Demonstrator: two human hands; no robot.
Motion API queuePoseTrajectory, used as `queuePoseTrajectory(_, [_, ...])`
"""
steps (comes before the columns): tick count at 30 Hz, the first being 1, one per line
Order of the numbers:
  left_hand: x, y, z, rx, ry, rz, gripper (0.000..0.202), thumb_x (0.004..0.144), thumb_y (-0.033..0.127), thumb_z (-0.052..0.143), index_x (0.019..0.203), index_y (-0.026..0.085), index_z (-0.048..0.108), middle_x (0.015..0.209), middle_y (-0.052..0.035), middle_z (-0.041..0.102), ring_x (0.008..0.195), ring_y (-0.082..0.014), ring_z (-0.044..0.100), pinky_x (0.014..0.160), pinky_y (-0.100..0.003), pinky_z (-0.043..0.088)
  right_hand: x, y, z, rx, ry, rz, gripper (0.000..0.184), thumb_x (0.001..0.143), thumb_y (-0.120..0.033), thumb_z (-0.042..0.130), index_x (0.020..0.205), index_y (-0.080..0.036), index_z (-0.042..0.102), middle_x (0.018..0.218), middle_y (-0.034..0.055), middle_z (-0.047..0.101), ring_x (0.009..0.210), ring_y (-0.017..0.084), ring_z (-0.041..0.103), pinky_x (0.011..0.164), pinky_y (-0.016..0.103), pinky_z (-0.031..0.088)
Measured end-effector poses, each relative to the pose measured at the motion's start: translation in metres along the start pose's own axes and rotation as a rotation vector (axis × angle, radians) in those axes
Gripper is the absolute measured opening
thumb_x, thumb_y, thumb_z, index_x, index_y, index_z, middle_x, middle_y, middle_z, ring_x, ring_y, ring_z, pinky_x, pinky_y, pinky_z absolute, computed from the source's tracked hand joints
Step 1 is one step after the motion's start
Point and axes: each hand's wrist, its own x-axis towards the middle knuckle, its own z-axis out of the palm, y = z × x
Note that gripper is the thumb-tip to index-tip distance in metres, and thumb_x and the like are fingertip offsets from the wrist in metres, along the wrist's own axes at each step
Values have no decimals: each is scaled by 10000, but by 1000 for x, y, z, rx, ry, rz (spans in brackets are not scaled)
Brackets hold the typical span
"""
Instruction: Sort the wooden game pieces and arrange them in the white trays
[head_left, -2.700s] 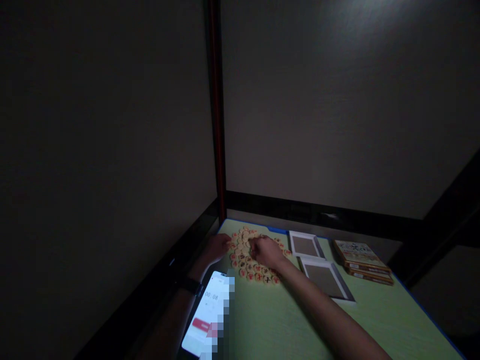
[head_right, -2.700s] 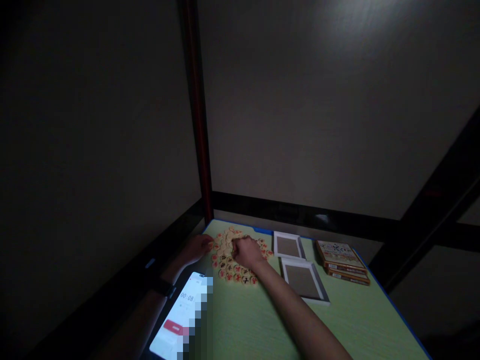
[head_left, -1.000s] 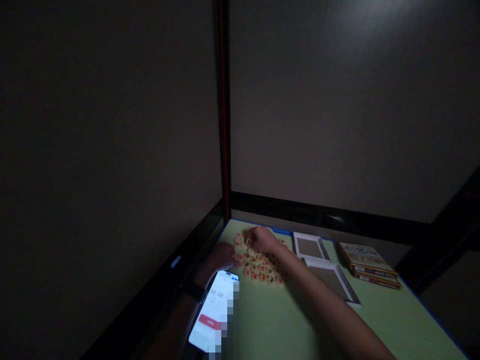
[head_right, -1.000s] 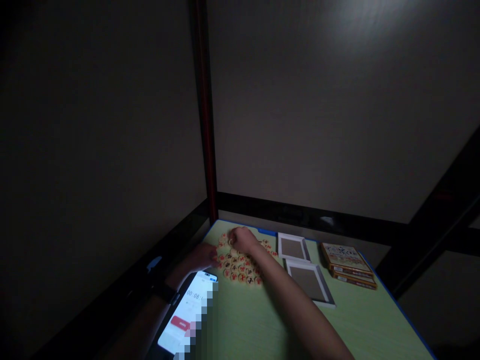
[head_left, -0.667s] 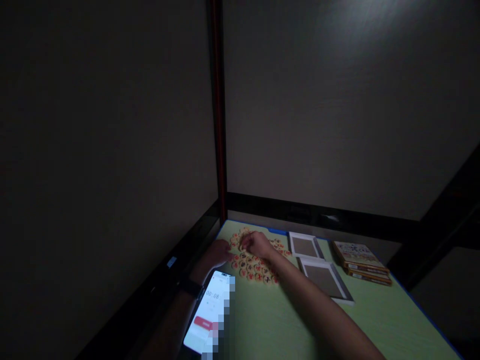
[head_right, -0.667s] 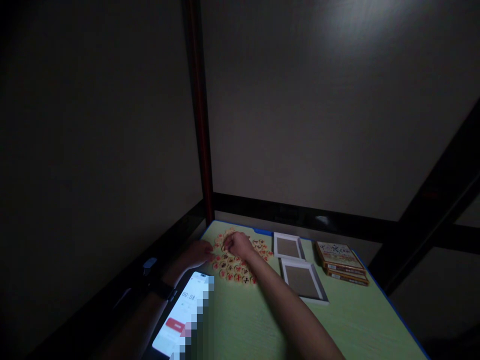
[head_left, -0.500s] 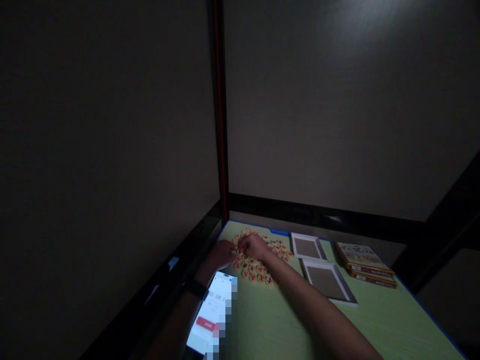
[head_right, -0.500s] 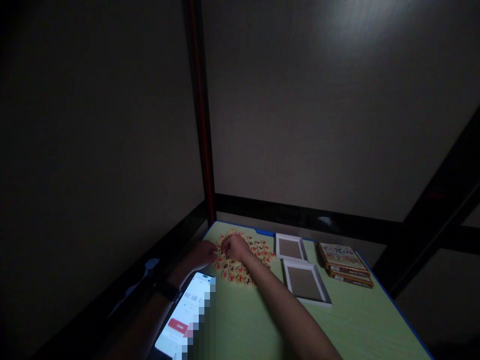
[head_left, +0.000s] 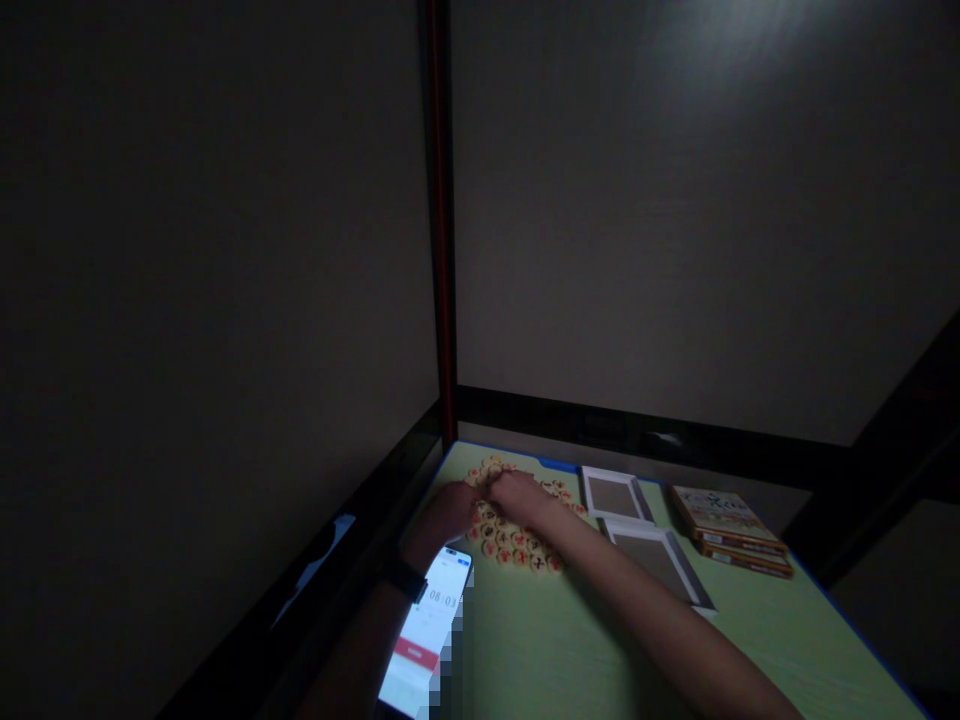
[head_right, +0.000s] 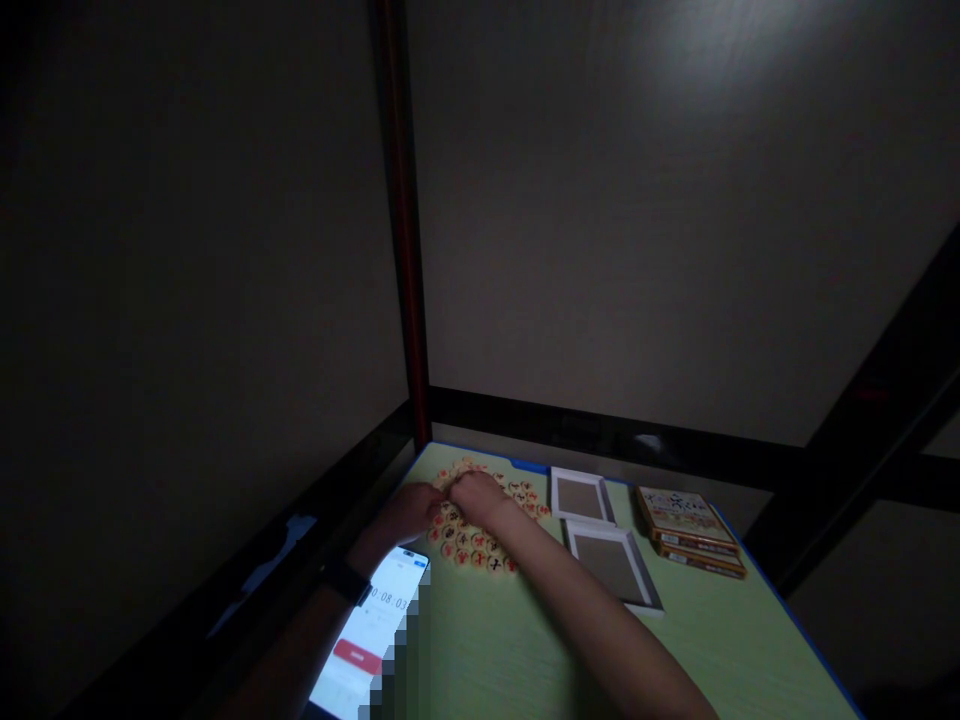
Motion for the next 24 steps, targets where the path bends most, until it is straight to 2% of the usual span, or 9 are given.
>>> queuePoseTrajectory(5, [0,-1,2,33,-9,-14,265,830,117,464,815,147,727,869,-108,732,831,-198,649,746,-278,444,2,0,2,16,-9,-23,307,812,-40,537,1013,-126,753,1080,198,733,1041,300,679,835,339,490])
queuePoseTrajectory(10, [0,-3,3,47,-32,-14,255,829,122,461,778,143,710,837,-96,721,803,-191,639,732,-275,431,2,16,5,140,29,-21,351,782,-38,542,1021,-198,743,1044,77,759,989,209,694,781,247,474])
queuePoseTrajectory(12, [-1,-3,3,47,-31,-8,254,839,134,459,773,148,704,817,-86,714,793,-183,633,729,-269,427,2,22,7,196,31,-15,349,749,-29,561,989,-198,750,959,32,773,899,164,708,726,204,469])
queuePoseTrajectory(15, [0,-3,3,51,-26,-7,256,846,139,456,762,150,698,816,-85,710,789,-179,630,721,-264,422,4,29,12,252,36,-5,316,712,-20,583,906,-180,774,859,15,779,787,142,710,677,189,467])
queuePoseTrajectory(21, [1,-5,7,38,-14,-3,249,845,135,464,776,142,703,849,-97,713,804,-186,629,721,-270,414,5,35,20,280,74,-4,346,640,10,561,767,-209,797,784,8,777,776,168,705,706,222,468])
queuePoseTrajectory(24, [3,-8,9,36,-8,0,246,841,130,467,762,143,700,842,-93,712,796,-185,625,715,-271,408,5,37,21,275,74,0,352,628,21,563,760,-206,797,787,5,777,787,161,701,717,207,459])
